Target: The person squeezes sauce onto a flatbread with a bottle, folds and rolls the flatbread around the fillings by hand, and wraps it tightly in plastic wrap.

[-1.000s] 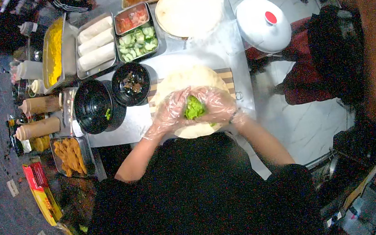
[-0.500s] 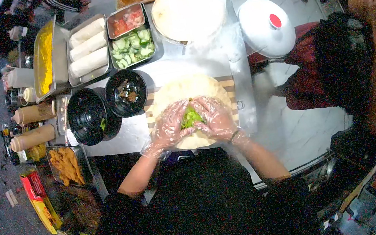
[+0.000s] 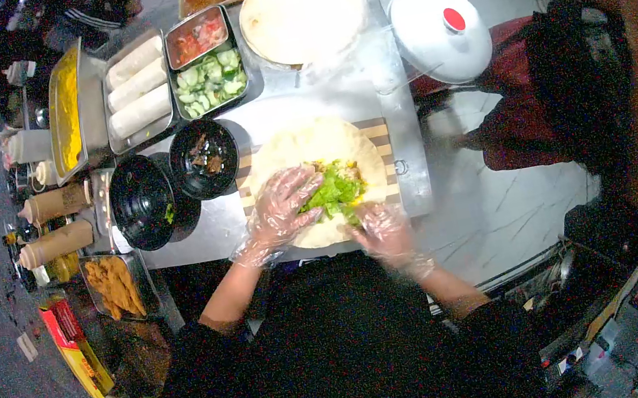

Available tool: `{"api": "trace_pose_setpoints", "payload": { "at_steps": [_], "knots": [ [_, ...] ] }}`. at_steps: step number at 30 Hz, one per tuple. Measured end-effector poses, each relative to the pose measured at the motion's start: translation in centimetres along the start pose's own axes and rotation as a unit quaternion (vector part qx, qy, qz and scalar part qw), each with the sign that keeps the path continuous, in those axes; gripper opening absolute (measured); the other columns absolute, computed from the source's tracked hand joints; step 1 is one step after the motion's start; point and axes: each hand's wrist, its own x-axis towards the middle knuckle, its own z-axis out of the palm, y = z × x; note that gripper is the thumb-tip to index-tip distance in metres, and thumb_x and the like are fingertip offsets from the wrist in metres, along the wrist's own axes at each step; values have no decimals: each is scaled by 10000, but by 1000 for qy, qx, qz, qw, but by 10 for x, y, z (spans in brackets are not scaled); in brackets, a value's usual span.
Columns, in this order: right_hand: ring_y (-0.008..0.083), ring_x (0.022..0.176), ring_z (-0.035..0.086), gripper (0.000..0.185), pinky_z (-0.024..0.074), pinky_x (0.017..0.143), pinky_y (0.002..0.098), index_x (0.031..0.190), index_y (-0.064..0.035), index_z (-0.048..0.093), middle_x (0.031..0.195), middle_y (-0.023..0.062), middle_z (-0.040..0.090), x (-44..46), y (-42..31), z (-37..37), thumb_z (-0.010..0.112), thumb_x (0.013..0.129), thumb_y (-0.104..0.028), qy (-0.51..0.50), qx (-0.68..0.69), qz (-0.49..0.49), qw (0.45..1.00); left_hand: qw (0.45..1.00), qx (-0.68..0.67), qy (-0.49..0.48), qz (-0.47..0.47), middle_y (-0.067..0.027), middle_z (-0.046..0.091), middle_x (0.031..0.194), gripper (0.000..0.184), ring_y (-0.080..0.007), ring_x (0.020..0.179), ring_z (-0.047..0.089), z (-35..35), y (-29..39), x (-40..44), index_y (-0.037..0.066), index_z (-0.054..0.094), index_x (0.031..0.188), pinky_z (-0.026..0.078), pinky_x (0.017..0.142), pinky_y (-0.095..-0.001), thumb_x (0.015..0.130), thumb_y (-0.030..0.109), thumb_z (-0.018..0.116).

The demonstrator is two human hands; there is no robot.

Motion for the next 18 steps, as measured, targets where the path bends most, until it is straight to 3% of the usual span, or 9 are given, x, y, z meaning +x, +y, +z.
{"api": "trace_pose_setpoints", "payload": {
  "at_steps": [1,6,11,17,18],
  "knots": [
    [322,963,629,289,509,829,443,1042,-59,645,1015,151,653,3,-10,6,704,833,-249,1,-10,75,997,1000,7,3,10,-93,563,1326,573,-322,1216,518,0,0,1,164,580,1309,395,1046,-465,785,341,728],
    [334,866,616,226,503,767,456,990,-70,651,953,147,635,1,-9,28,683,785,-159,41,14,106,993,995,-80,27,-49,-117,602,1270,495,-323,1199,542,-1,5,4,140,631,1243,421,1026,-454,778,268,744],
    [308,823,610,227,503,736,427,964,-82,667,927,132,625,0,-2,10,686,742,-122,77,22,22,997,973,-186,80,-108,-136,640,1209,340,-319,1183,566,2,10,5,92,690,1093,441,1014,-435,759,127,744],
    [240,829,637,252,517,746,408,977,-72,664,893,76,659,35,-31,-27,712,731,-44,87,135,97,982,957,-250,114,-89,-122,647,1192,199,-314,1166,572,4,4,4,72,681,961,417,1028,-435,764,72,708],
    [265,838,631,250,503,758,406,969,-84,669,910,67,663,49,-30,-24,709,724,-56,133,59,-5,989,957,-249,107,-101,-127,651,1180,210,-314,1170,569,1,5,4,67,678,983,414,1030,-433,773,65,691]
  ]
}}
